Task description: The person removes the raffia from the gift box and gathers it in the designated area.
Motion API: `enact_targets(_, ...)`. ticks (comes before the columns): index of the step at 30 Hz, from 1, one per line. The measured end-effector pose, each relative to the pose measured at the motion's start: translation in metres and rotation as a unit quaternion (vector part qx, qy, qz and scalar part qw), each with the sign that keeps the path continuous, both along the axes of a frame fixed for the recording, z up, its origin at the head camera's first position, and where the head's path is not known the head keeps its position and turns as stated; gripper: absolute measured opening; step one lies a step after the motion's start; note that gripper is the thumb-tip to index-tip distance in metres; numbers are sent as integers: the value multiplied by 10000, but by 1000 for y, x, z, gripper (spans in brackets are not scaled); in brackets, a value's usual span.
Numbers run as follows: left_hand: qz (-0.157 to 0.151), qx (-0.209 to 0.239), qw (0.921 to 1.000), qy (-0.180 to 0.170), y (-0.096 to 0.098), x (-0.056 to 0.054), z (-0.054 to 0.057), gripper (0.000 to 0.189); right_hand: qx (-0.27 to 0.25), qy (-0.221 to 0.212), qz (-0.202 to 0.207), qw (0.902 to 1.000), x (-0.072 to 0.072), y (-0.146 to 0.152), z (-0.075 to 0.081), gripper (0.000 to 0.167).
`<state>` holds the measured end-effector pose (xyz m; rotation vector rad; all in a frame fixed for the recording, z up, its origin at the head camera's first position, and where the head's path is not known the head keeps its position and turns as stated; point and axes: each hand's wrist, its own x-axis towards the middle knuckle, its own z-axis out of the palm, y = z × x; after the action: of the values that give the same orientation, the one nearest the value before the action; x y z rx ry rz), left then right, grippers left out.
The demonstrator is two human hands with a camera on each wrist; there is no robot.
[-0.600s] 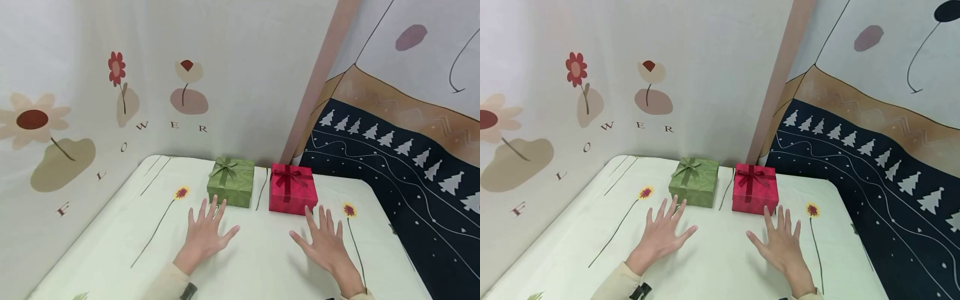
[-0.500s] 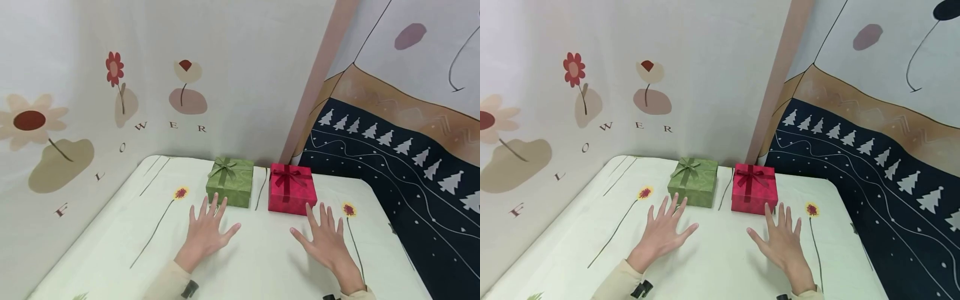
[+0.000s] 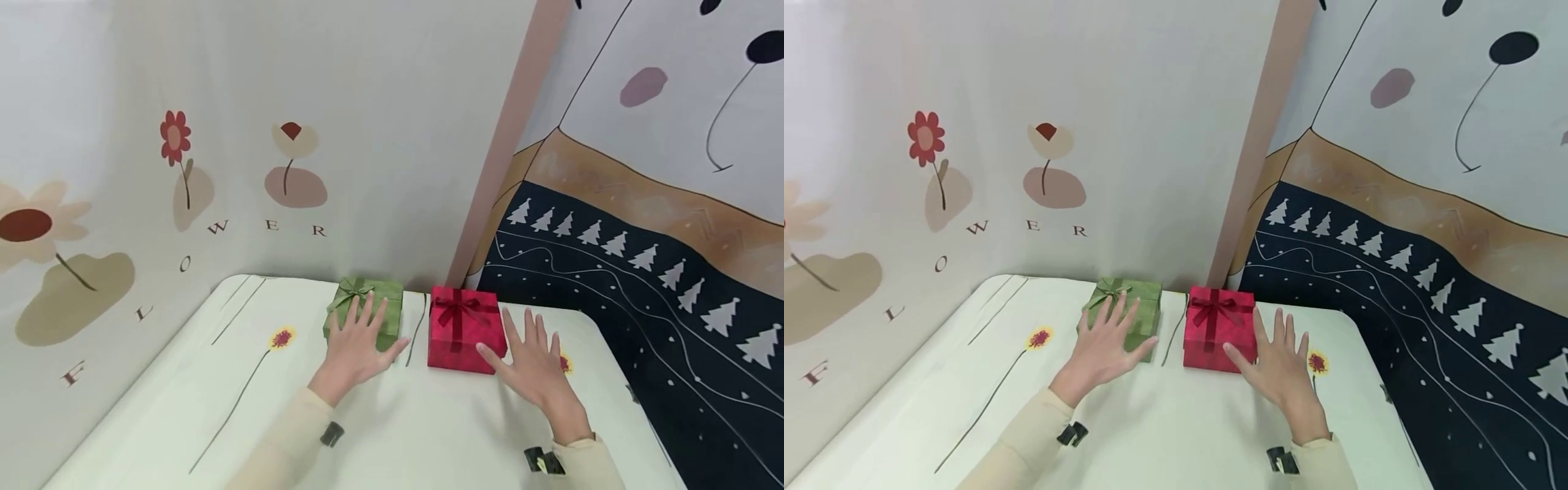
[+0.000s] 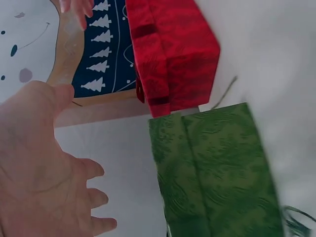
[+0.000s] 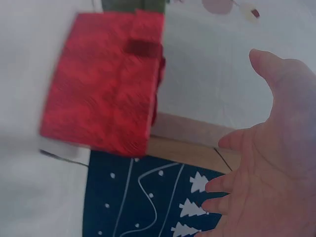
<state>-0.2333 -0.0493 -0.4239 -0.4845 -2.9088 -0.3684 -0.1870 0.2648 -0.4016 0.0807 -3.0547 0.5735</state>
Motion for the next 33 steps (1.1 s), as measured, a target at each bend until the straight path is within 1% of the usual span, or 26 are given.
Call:
enact_targets(3, -89, 1, 9998, -160, 14, -21, 5, 89, -43, 78, -44, 10000, -16, 8, 7, 98)
enact_targets(6, -171, 65, 9992, -359, 29, -40, 9, 89, -72, 117, -99, 9999, -31, 15, 11, 97)
enact_targets(9, -345, 118, 9979, -542, 47, -56, 8, 88, -189, 13, -154, 9997, -42, 20, 13, 95)
enact_targets(11, -557, 300, 9956, -686, 60, -64, 6, 87, -332, -99, -207, 9992, -49, 21, 12, 93)
enact_targets(13, -783, 672, 9907, -886, 72, -70, 2, 84, -539, -242, -258, 9979, -56, 21, 8, 91)
enact_targets(15, -950, 1167, 9820, -1145, 82, -75, -3, 79, -785, -420, -299, 9956, -64, 20, 2, 88)
enact_targets(16, -978, 1431, 9764, -1292, 87, -77, -6, 76, -924, -519, -328, 9938, -68, 20, -2, 88)
enact_targets(18, -945, 1895, 9655, -1515, 94, -80, -13, 68, -1206, -699, -396, 9894, -75, 18, -10, 87)
enact_targets(19, -895, 2096, 9604, -1602, 96, -81, -18, 65, -1358, -794, -432, 9866, -78, 16, -15, 87)
enact_targets(21, -792, 2466, 9503, -1730, 98, -81, -25, 54, -1589, -938, -526, 9814, -82, 13, -24, 85)
enact_targets(24, -730, 2866, 9368, -1869, 100, -84, -34, 40, -1867, -1070, -674, 9742, -86, 12, -34, 81)
enact_targets(27, -659, 3007, 9304, -1992, 101, -87, -40, 41, -1976, -1108, -745, 9712, -89, 15, -40, 77)
enact_targets(30, -595, 3029, 9296, -2014, 103, -91, -42, 44, -1986, -1062, -752, 9714, -91, 17, -45, 73)
enact_targets(33, -635, 3091, 9269, -2033, 104, -95, -42, 47, -2064, -935, -779, 9709, -95, 19, -48, 70)
